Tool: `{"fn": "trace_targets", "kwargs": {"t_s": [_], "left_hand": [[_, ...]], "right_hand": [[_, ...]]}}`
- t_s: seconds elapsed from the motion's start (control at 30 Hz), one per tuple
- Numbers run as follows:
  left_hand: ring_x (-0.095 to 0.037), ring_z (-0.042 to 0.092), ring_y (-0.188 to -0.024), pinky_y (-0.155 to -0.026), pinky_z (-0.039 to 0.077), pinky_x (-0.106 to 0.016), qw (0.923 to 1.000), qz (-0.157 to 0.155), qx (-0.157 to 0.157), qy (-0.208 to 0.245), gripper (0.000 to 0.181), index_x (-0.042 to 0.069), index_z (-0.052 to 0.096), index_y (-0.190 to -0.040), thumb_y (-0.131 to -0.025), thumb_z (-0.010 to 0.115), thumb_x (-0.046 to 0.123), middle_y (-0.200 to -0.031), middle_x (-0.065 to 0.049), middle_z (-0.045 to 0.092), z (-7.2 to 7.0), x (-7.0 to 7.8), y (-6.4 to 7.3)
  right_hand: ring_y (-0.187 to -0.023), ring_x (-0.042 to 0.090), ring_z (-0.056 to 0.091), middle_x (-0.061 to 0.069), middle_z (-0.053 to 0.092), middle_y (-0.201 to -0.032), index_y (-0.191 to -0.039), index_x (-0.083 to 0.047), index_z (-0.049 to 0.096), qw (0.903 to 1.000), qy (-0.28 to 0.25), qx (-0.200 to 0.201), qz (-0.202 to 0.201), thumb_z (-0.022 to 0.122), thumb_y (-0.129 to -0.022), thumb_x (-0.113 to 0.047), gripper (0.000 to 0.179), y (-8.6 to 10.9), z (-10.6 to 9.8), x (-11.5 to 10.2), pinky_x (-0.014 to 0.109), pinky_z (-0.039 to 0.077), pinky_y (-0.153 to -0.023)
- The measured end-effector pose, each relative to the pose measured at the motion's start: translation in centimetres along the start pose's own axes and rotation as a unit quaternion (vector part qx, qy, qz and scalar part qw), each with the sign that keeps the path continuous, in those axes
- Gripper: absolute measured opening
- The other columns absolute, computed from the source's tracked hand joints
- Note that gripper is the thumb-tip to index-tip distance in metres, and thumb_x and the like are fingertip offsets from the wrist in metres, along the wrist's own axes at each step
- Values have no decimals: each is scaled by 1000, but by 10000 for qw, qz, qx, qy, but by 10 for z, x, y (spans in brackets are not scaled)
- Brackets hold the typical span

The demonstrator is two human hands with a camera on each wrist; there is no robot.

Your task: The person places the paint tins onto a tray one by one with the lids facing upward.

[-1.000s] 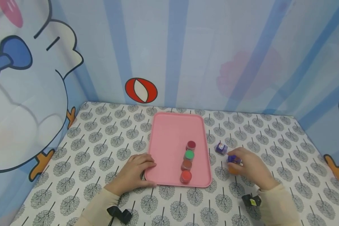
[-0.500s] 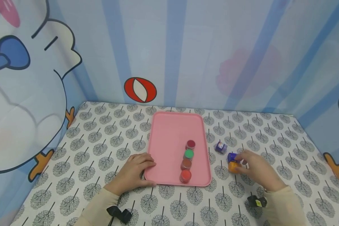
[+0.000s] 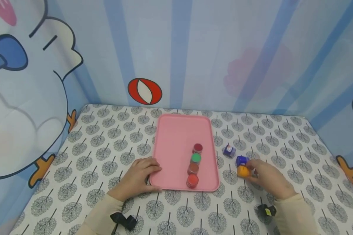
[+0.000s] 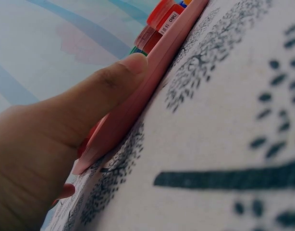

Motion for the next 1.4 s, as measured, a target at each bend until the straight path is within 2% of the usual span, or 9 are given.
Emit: {"fn": "trace_targets", "kwargs": {"t_s": [0.27,0.63,1.03,1.4], "left_hand": [[-22,50,-128,-112,35,-47,10000,-68,-39,43,75,13,65,-120,-64,75,63,-129,-2,60,0,-2,-2],[-23,50,-128,-111,35,-49,10000,-29,25,77,74,13,66,-119,-64,75,62,-128,-3,61,1,-2,-2],[-23,51,-127,-111,36,-48,9999,-58,45,87,73,13,66,-118,-64,76,61,-128,-3,61,0,-2,1],[-24,50,-128,-111,36,-48,9999,-76,37,132,71,13,66,-118,-64,77,59,-128,-3,61,0,0,1]], "right_hand": [[-75,15,62,2,68,-88,-100,-6,63,9999,86,51,-22,77,-78,-16,29,-1,1,1,32,54,-64],[-77,15,62,3,68,-90,-103,-5,63,9997,5,-187,124,75,-80,-21,30,1,-6,-5,32,54,-64],[-75,10,58,-3,64,-83,-97,-8,66,9983,77,273,-502,75,-80,-22,24,-1,-10,-21,30,53,-66],[-77,10,57,-6,61,-84,-106,-9,66,9955,351,459,-751,76,-76,-19,33,0,-8,-36,28,52,-66]]}}
Point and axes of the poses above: each hand's wrist, its own y-axis away from the middle knuckle, its own z-axis out of the palm, x = y × z, the point moved 2 cm from there along -y, towards the middle knuckle
